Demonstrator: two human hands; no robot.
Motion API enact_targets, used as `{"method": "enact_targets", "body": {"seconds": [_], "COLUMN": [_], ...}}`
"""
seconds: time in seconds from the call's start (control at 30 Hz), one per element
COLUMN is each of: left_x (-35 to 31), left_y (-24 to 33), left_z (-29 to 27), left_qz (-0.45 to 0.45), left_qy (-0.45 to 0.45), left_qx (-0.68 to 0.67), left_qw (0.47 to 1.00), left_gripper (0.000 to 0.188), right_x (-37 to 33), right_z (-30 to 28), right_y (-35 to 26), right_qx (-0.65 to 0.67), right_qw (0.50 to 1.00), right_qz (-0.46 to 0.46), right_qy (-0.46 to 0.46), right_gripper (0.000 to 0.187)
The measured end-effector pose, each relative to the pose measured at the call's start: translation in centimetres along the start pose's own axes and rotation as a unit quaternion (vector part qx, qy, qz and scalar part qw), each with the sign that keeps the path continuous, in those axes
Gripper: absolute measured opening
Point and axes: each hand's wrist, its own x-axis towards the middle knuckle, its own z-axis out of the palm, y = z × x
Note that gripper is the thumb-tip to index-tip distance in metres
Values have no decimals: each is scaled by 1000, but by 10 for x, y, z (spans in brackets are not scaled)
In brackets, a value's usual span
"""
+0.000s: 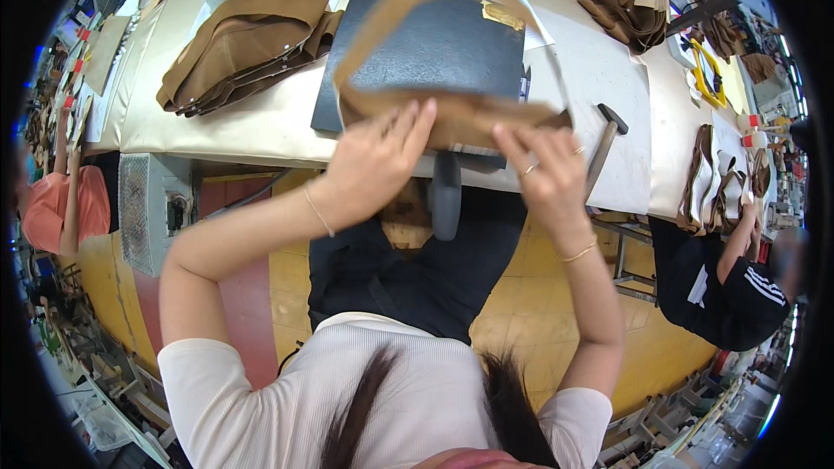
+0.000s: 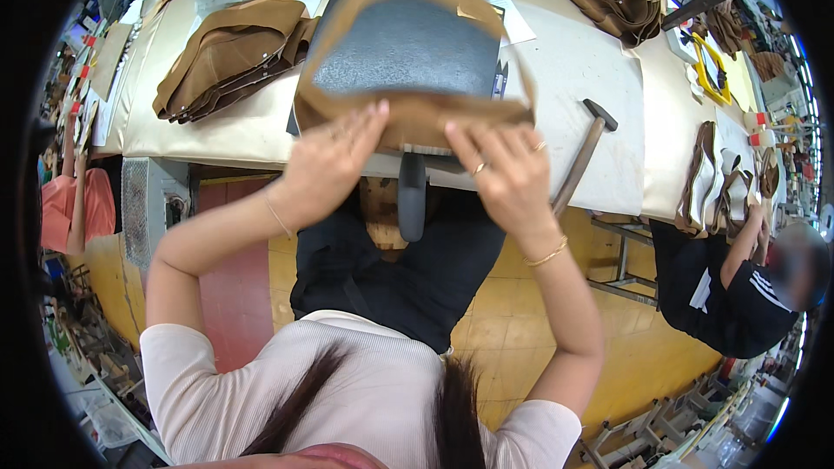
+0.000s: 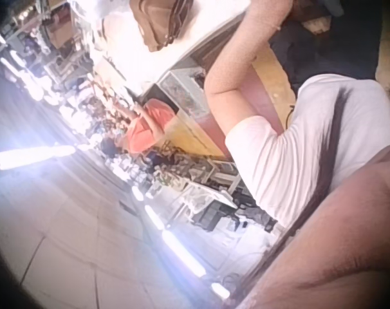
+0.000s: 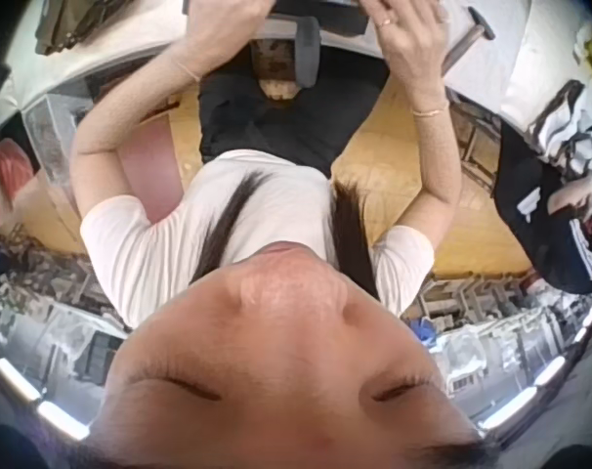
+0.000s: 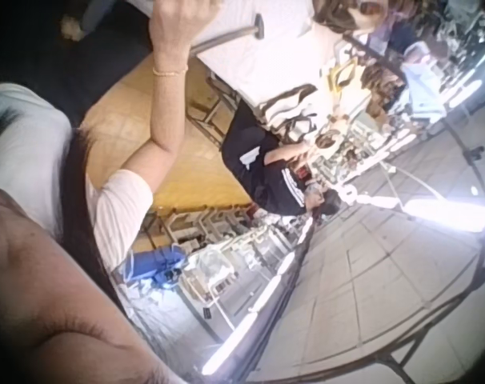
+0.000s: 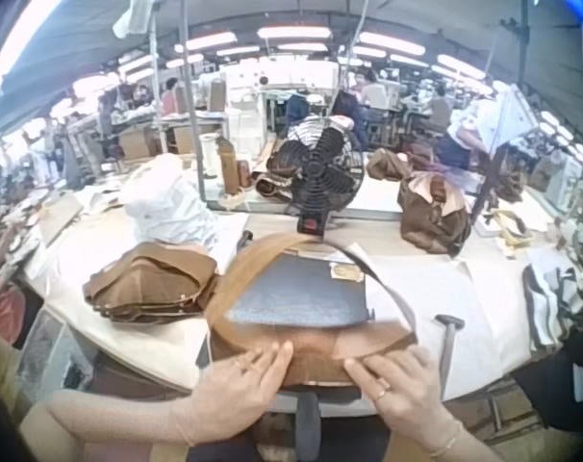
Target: The person repeatedly places a brown leather piece over a curved shoe-last form, then uses a hammer to tap the edges and shape the leather. They remove the piece, inspect it, and repeat the process several times. A coworker is visible across the table working on similar items.
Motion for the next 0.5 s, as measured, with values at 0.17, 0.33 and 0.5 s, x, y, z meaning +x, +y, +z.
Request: {"method": "enact_targets", "body": {"seconds": [0.17,0.33,0.5], "left_x": [-43,-52,-57], "left_y": [39,51,56], "left_z": [23,34,41], "left_qz": [-22,-53,-74], "left_qy": [-62,-85,-97], "left_qx": [-78,-118,-148], "left_qw": [995,988,981], "left_gripper": [59,68,75], "right_x": [-69,-91,-102], "right_z": [36,44,48], "right_y": [-36,-50,-58], "right_qx": [57,73,85], "right_qw": [995,987,981], "right_qz": [84,142,168], "right_qy": [-10,-16,-40], "right_gripper": [44,58,63]}}
